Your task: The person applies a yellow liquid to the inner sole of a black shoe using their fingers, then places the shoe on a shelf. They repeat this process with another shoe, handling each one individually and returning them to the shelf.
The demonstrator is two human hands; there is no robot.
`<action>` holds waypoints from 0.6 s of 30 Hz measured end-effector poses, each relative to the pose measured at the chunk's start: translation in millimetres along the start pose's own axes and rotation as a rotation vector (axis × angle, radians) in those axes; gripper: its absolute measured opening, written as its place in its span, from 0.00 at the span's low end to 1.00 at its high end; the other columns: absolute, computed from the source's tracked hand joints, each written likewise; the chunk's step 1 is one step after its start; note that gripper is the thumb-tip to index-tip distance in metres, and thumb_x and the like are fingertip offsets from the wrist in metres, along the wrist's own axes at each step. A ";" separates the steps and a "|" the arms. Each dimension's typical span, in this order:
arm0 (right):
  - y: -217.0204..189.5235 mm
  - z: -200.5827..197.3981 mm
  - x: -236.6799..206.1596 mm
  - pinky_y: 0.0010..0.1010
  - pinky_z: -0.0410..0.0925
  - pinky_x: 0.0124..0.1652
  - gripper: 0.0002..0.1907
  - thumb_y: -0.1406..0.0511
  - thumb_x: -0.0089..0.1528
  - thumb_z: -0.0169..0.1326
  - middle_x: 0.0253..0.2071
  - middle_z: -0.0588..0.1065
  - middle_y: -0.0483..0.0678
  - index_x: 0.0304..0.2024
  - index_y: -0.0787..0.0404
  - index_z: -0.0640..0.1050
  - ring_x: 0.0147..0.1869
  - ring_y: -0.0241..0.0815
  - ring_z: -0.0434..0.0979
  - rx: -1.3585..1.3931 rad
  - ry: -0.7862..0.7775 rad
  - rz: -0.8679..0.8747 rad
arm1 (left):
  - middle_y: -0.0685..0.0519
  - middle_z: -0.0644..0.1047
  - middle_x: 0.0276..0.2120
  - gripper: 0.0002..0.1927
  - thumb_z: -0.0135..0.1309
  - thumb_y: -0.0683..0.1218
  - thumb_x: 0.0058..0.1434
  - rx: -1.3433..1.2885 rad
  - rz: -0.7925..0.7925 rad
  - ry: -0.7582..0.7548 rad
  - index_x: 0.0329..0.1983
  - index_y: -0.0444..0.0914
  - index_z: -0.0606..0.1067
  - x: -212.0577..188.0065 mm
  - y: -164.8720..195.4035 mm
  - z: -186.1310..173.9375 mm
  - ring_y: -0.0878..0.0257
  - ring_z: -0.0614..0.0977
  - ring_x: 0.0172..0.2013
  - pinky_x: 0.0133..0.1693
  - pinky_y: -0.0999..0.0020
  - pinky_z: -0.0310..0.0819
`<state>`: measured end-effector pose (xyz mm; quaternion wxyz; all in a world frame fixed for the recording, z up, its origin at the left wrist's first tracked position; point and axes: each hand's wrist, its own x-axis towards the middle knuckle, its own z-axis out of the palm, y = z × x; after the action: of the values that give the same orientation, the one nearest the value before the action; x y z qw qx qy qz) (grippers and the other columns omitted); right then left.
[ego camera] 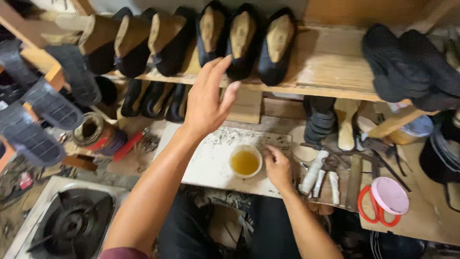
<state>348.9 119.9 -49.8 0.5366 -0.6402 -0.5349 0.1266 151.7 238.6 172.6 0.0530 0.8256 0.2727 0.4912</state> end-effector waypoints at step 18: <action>-23.0 -6.4 4.8 0.33 0.71 0.32 0.12 0.63 0.62 0.57 0.29 0.80 0.52 0.48 0.57 0.81 0.29 0.41 0.80 0.011 0.021 0.072 | 0.32 0.68 0.64 0.27 0.54 0.44 0.69 -0.029 -0.057 -0.085 0.68 0.33 0.64 79.7 21.7 103.5 0.33 0.73 0.60 0.59 0.48 0.71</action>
<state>342.9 116.9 -26.4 0.5410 -0.6572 -0.5053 0.1420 276.6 278.9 189.6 0.0906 0.8368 0.2864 0.4577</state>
